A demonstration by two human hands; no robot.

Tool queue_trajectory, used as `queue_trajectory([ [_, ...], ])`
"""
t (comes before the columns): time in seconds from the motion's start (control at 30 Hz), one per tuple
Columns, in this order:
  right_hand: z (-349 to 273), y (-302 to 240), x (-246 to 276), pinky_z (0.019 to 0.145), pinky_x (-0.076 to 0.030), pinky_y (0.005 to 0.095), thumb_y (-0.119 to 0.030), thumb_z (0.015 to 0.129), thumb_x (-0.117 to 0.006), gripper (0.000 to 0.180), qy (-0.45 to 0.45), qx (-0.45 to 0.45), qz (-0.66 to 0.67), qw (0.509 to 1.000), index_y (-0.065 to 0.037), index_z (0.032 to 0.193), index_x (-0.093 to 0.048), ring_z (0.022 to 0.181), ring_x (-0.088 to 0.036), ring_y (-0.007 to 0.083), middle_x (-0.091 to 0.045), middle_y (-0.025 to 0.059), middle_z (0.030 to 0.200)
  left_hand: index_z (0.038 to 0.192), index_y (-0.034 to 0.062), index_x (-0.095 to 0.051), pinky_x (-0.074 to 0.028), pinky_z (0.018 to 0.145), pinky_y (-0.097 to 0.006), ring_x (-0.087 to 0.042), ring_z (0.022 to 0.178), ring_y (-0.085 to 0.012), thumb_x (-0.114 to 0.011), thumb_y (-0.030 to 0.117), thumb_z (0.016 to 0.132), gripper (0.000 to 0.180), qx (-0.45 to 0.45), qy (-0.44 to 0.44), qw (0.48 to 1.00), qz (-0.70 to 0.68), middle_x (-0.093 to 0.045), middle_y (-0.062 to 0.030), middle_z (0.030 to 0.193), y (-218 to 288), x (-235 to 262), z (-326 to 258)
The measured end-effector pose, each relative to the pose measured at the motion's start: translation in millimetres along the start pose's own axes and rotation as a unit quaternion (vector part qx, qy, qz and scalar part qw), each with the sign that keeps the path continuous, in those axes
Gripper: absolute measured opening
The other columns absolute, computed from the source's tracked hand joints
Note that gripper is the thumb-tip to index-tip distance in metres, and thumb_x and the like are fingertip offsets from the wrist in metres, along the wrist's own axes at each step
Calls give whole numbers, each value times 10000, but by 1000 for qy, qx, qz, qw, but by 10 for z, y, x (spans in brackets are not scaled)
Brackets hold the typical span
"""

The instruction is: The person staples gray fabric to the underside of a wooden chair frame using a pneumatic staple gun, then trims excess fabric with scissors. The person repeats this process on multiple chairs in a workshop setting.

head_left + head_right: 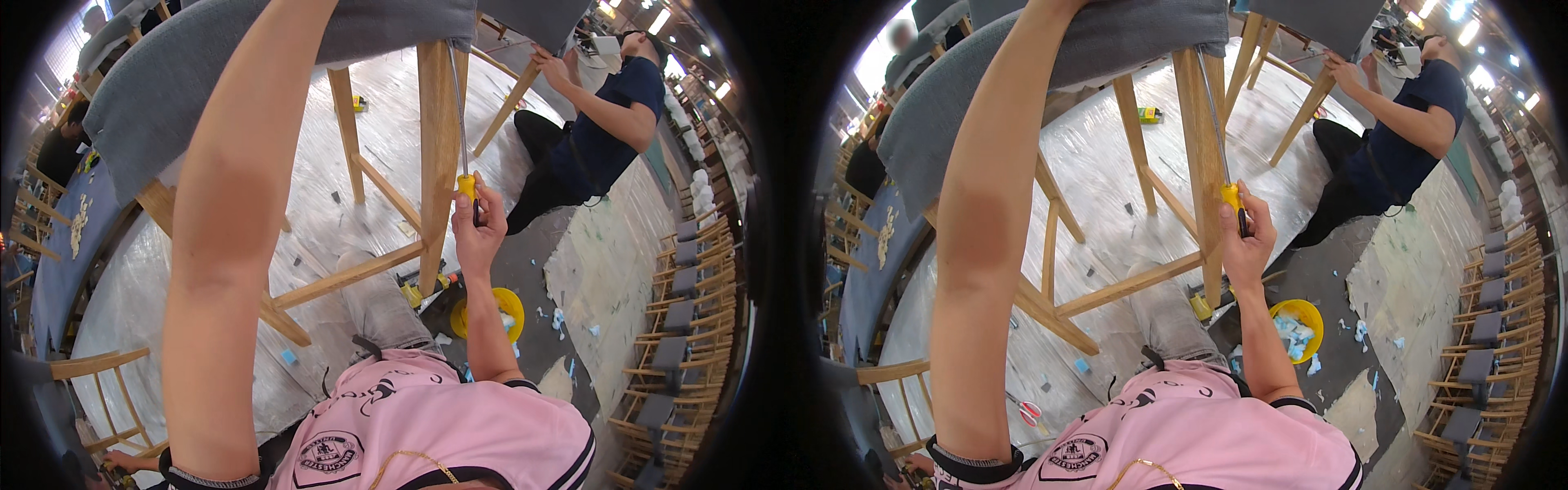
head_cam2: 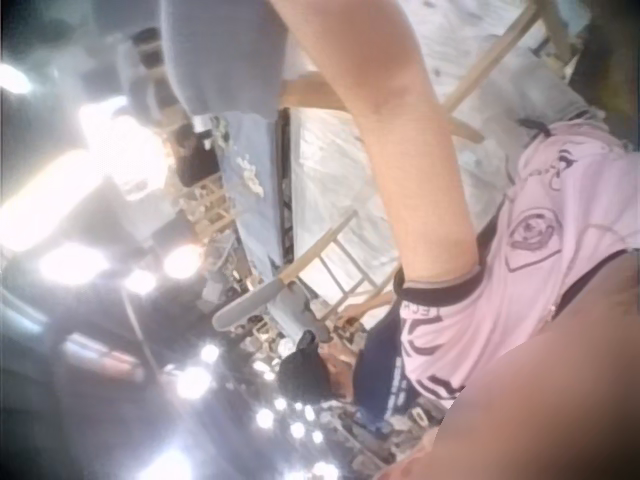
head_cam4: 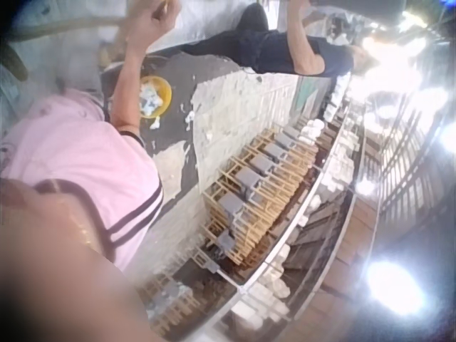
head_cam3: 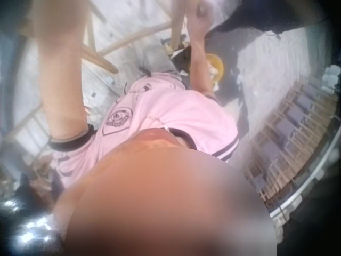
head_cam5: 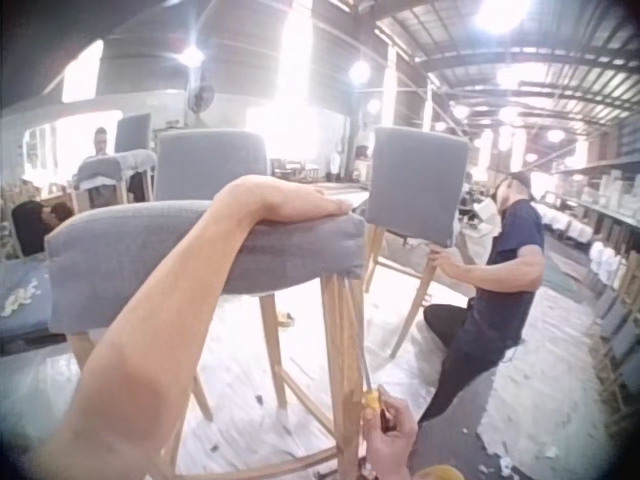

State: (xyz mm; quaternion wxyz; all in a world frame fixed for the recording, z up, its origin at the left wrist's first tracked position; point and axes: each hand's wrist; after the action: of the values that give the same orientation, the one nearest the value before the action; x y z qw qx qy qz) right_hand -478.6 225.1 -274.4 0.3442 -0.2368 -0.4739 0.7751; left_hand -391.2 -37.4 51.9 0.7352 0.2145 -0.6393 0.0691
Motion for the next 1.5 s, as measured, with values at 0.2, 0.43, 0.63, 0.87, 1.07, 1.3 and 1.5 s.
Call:
queue_trajectory([
  [0.2,167,48,-16,618,-445,161,-133,996,-715,257,-11,27,5,1000,5,1192,-623,755,-551,-10,-709,102,1212,1549,75,-445,-226,1257,-402,-329,1526,-320,-357,645,1033,774,3,-4,999,-37,-367,-180,1640,-147,-4,90],
  [0.43,-59,-24,-215,556,-438,182,-129,1001,-703,279,-19,-45,108,993,-32,1247,-612,682,-560,13,-710,91,1193,1521,85,-500,-259,1232,-402,-376,1502,-326,-392,640,1029,750,39,16,999,-33,-414,-199,1612,-51,27,-47],
  [0.63,-222,-162,78,526,-426,188,-129,1014,-680,260,-33,-74,87,993,-66,1249,-590,638,-554,18,-701,108,1282,1495,74,-534,-289,1214,-396,-421,1473,-331,-432,624,1027,729,37,43,998,-41,-448,-210,1587,100,34,-203],
  [0.87,-123,-367,150,507,-385,175,-147,1017,-679,314,-32,-92,63,993,-90,1319,-616,590,-519,14,-729,83,1161,1446,28,-575,-349,1171,-369,-492,1409,-318,-453,663,1009,781,50,32,997,-45,-533,-221,1514,-84,54,23],
  [1.07,-77,-613,247,517,-372,175,-181,1013,-692,373,-49,-138,53,988,-104,1372,-627,595,-502,7,-712,34,980,1441,28,-583,-364,1163,-377,-508,1394,-323,-453,710,986,829,78,24,996,-27,-549,-223,1498,-49,73,29],
  [1.3,-19,-345,46,503,-380,184,-180,1006,-701,335,0,-68,7,998,-68,1317,-644,579,-510,7,-722,40,980,1502,35,-514,-300,1209,-369,-433,1460,-307,-406,679,1019,812,-2,47,996,-70,-483,-211,1559,69,-23,-121],
  [1.5,83,-332,49,482,-370,193,-160,1009,-692,317,-52,-119,102,986,-71,1309,-642,539,-491,17,-725,38,956,1502,32,-515,-317,1195,-351,-463,1432,-290,-420,638,1031,772,8,1,998,-58,-505,-188,1547,-236,72,121],
])
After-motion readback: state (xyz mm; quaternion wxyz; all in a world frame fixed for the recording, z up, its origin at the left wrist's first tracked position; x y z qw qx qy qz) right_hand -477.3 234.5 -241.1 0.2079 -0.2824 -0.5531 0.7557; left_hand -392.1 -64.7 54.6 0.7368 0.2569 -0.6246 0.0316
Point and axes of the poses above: each hand's wrist, its own z-axis towards the middle knuckle, its own x-axis out of the back of the hand, y = z × x
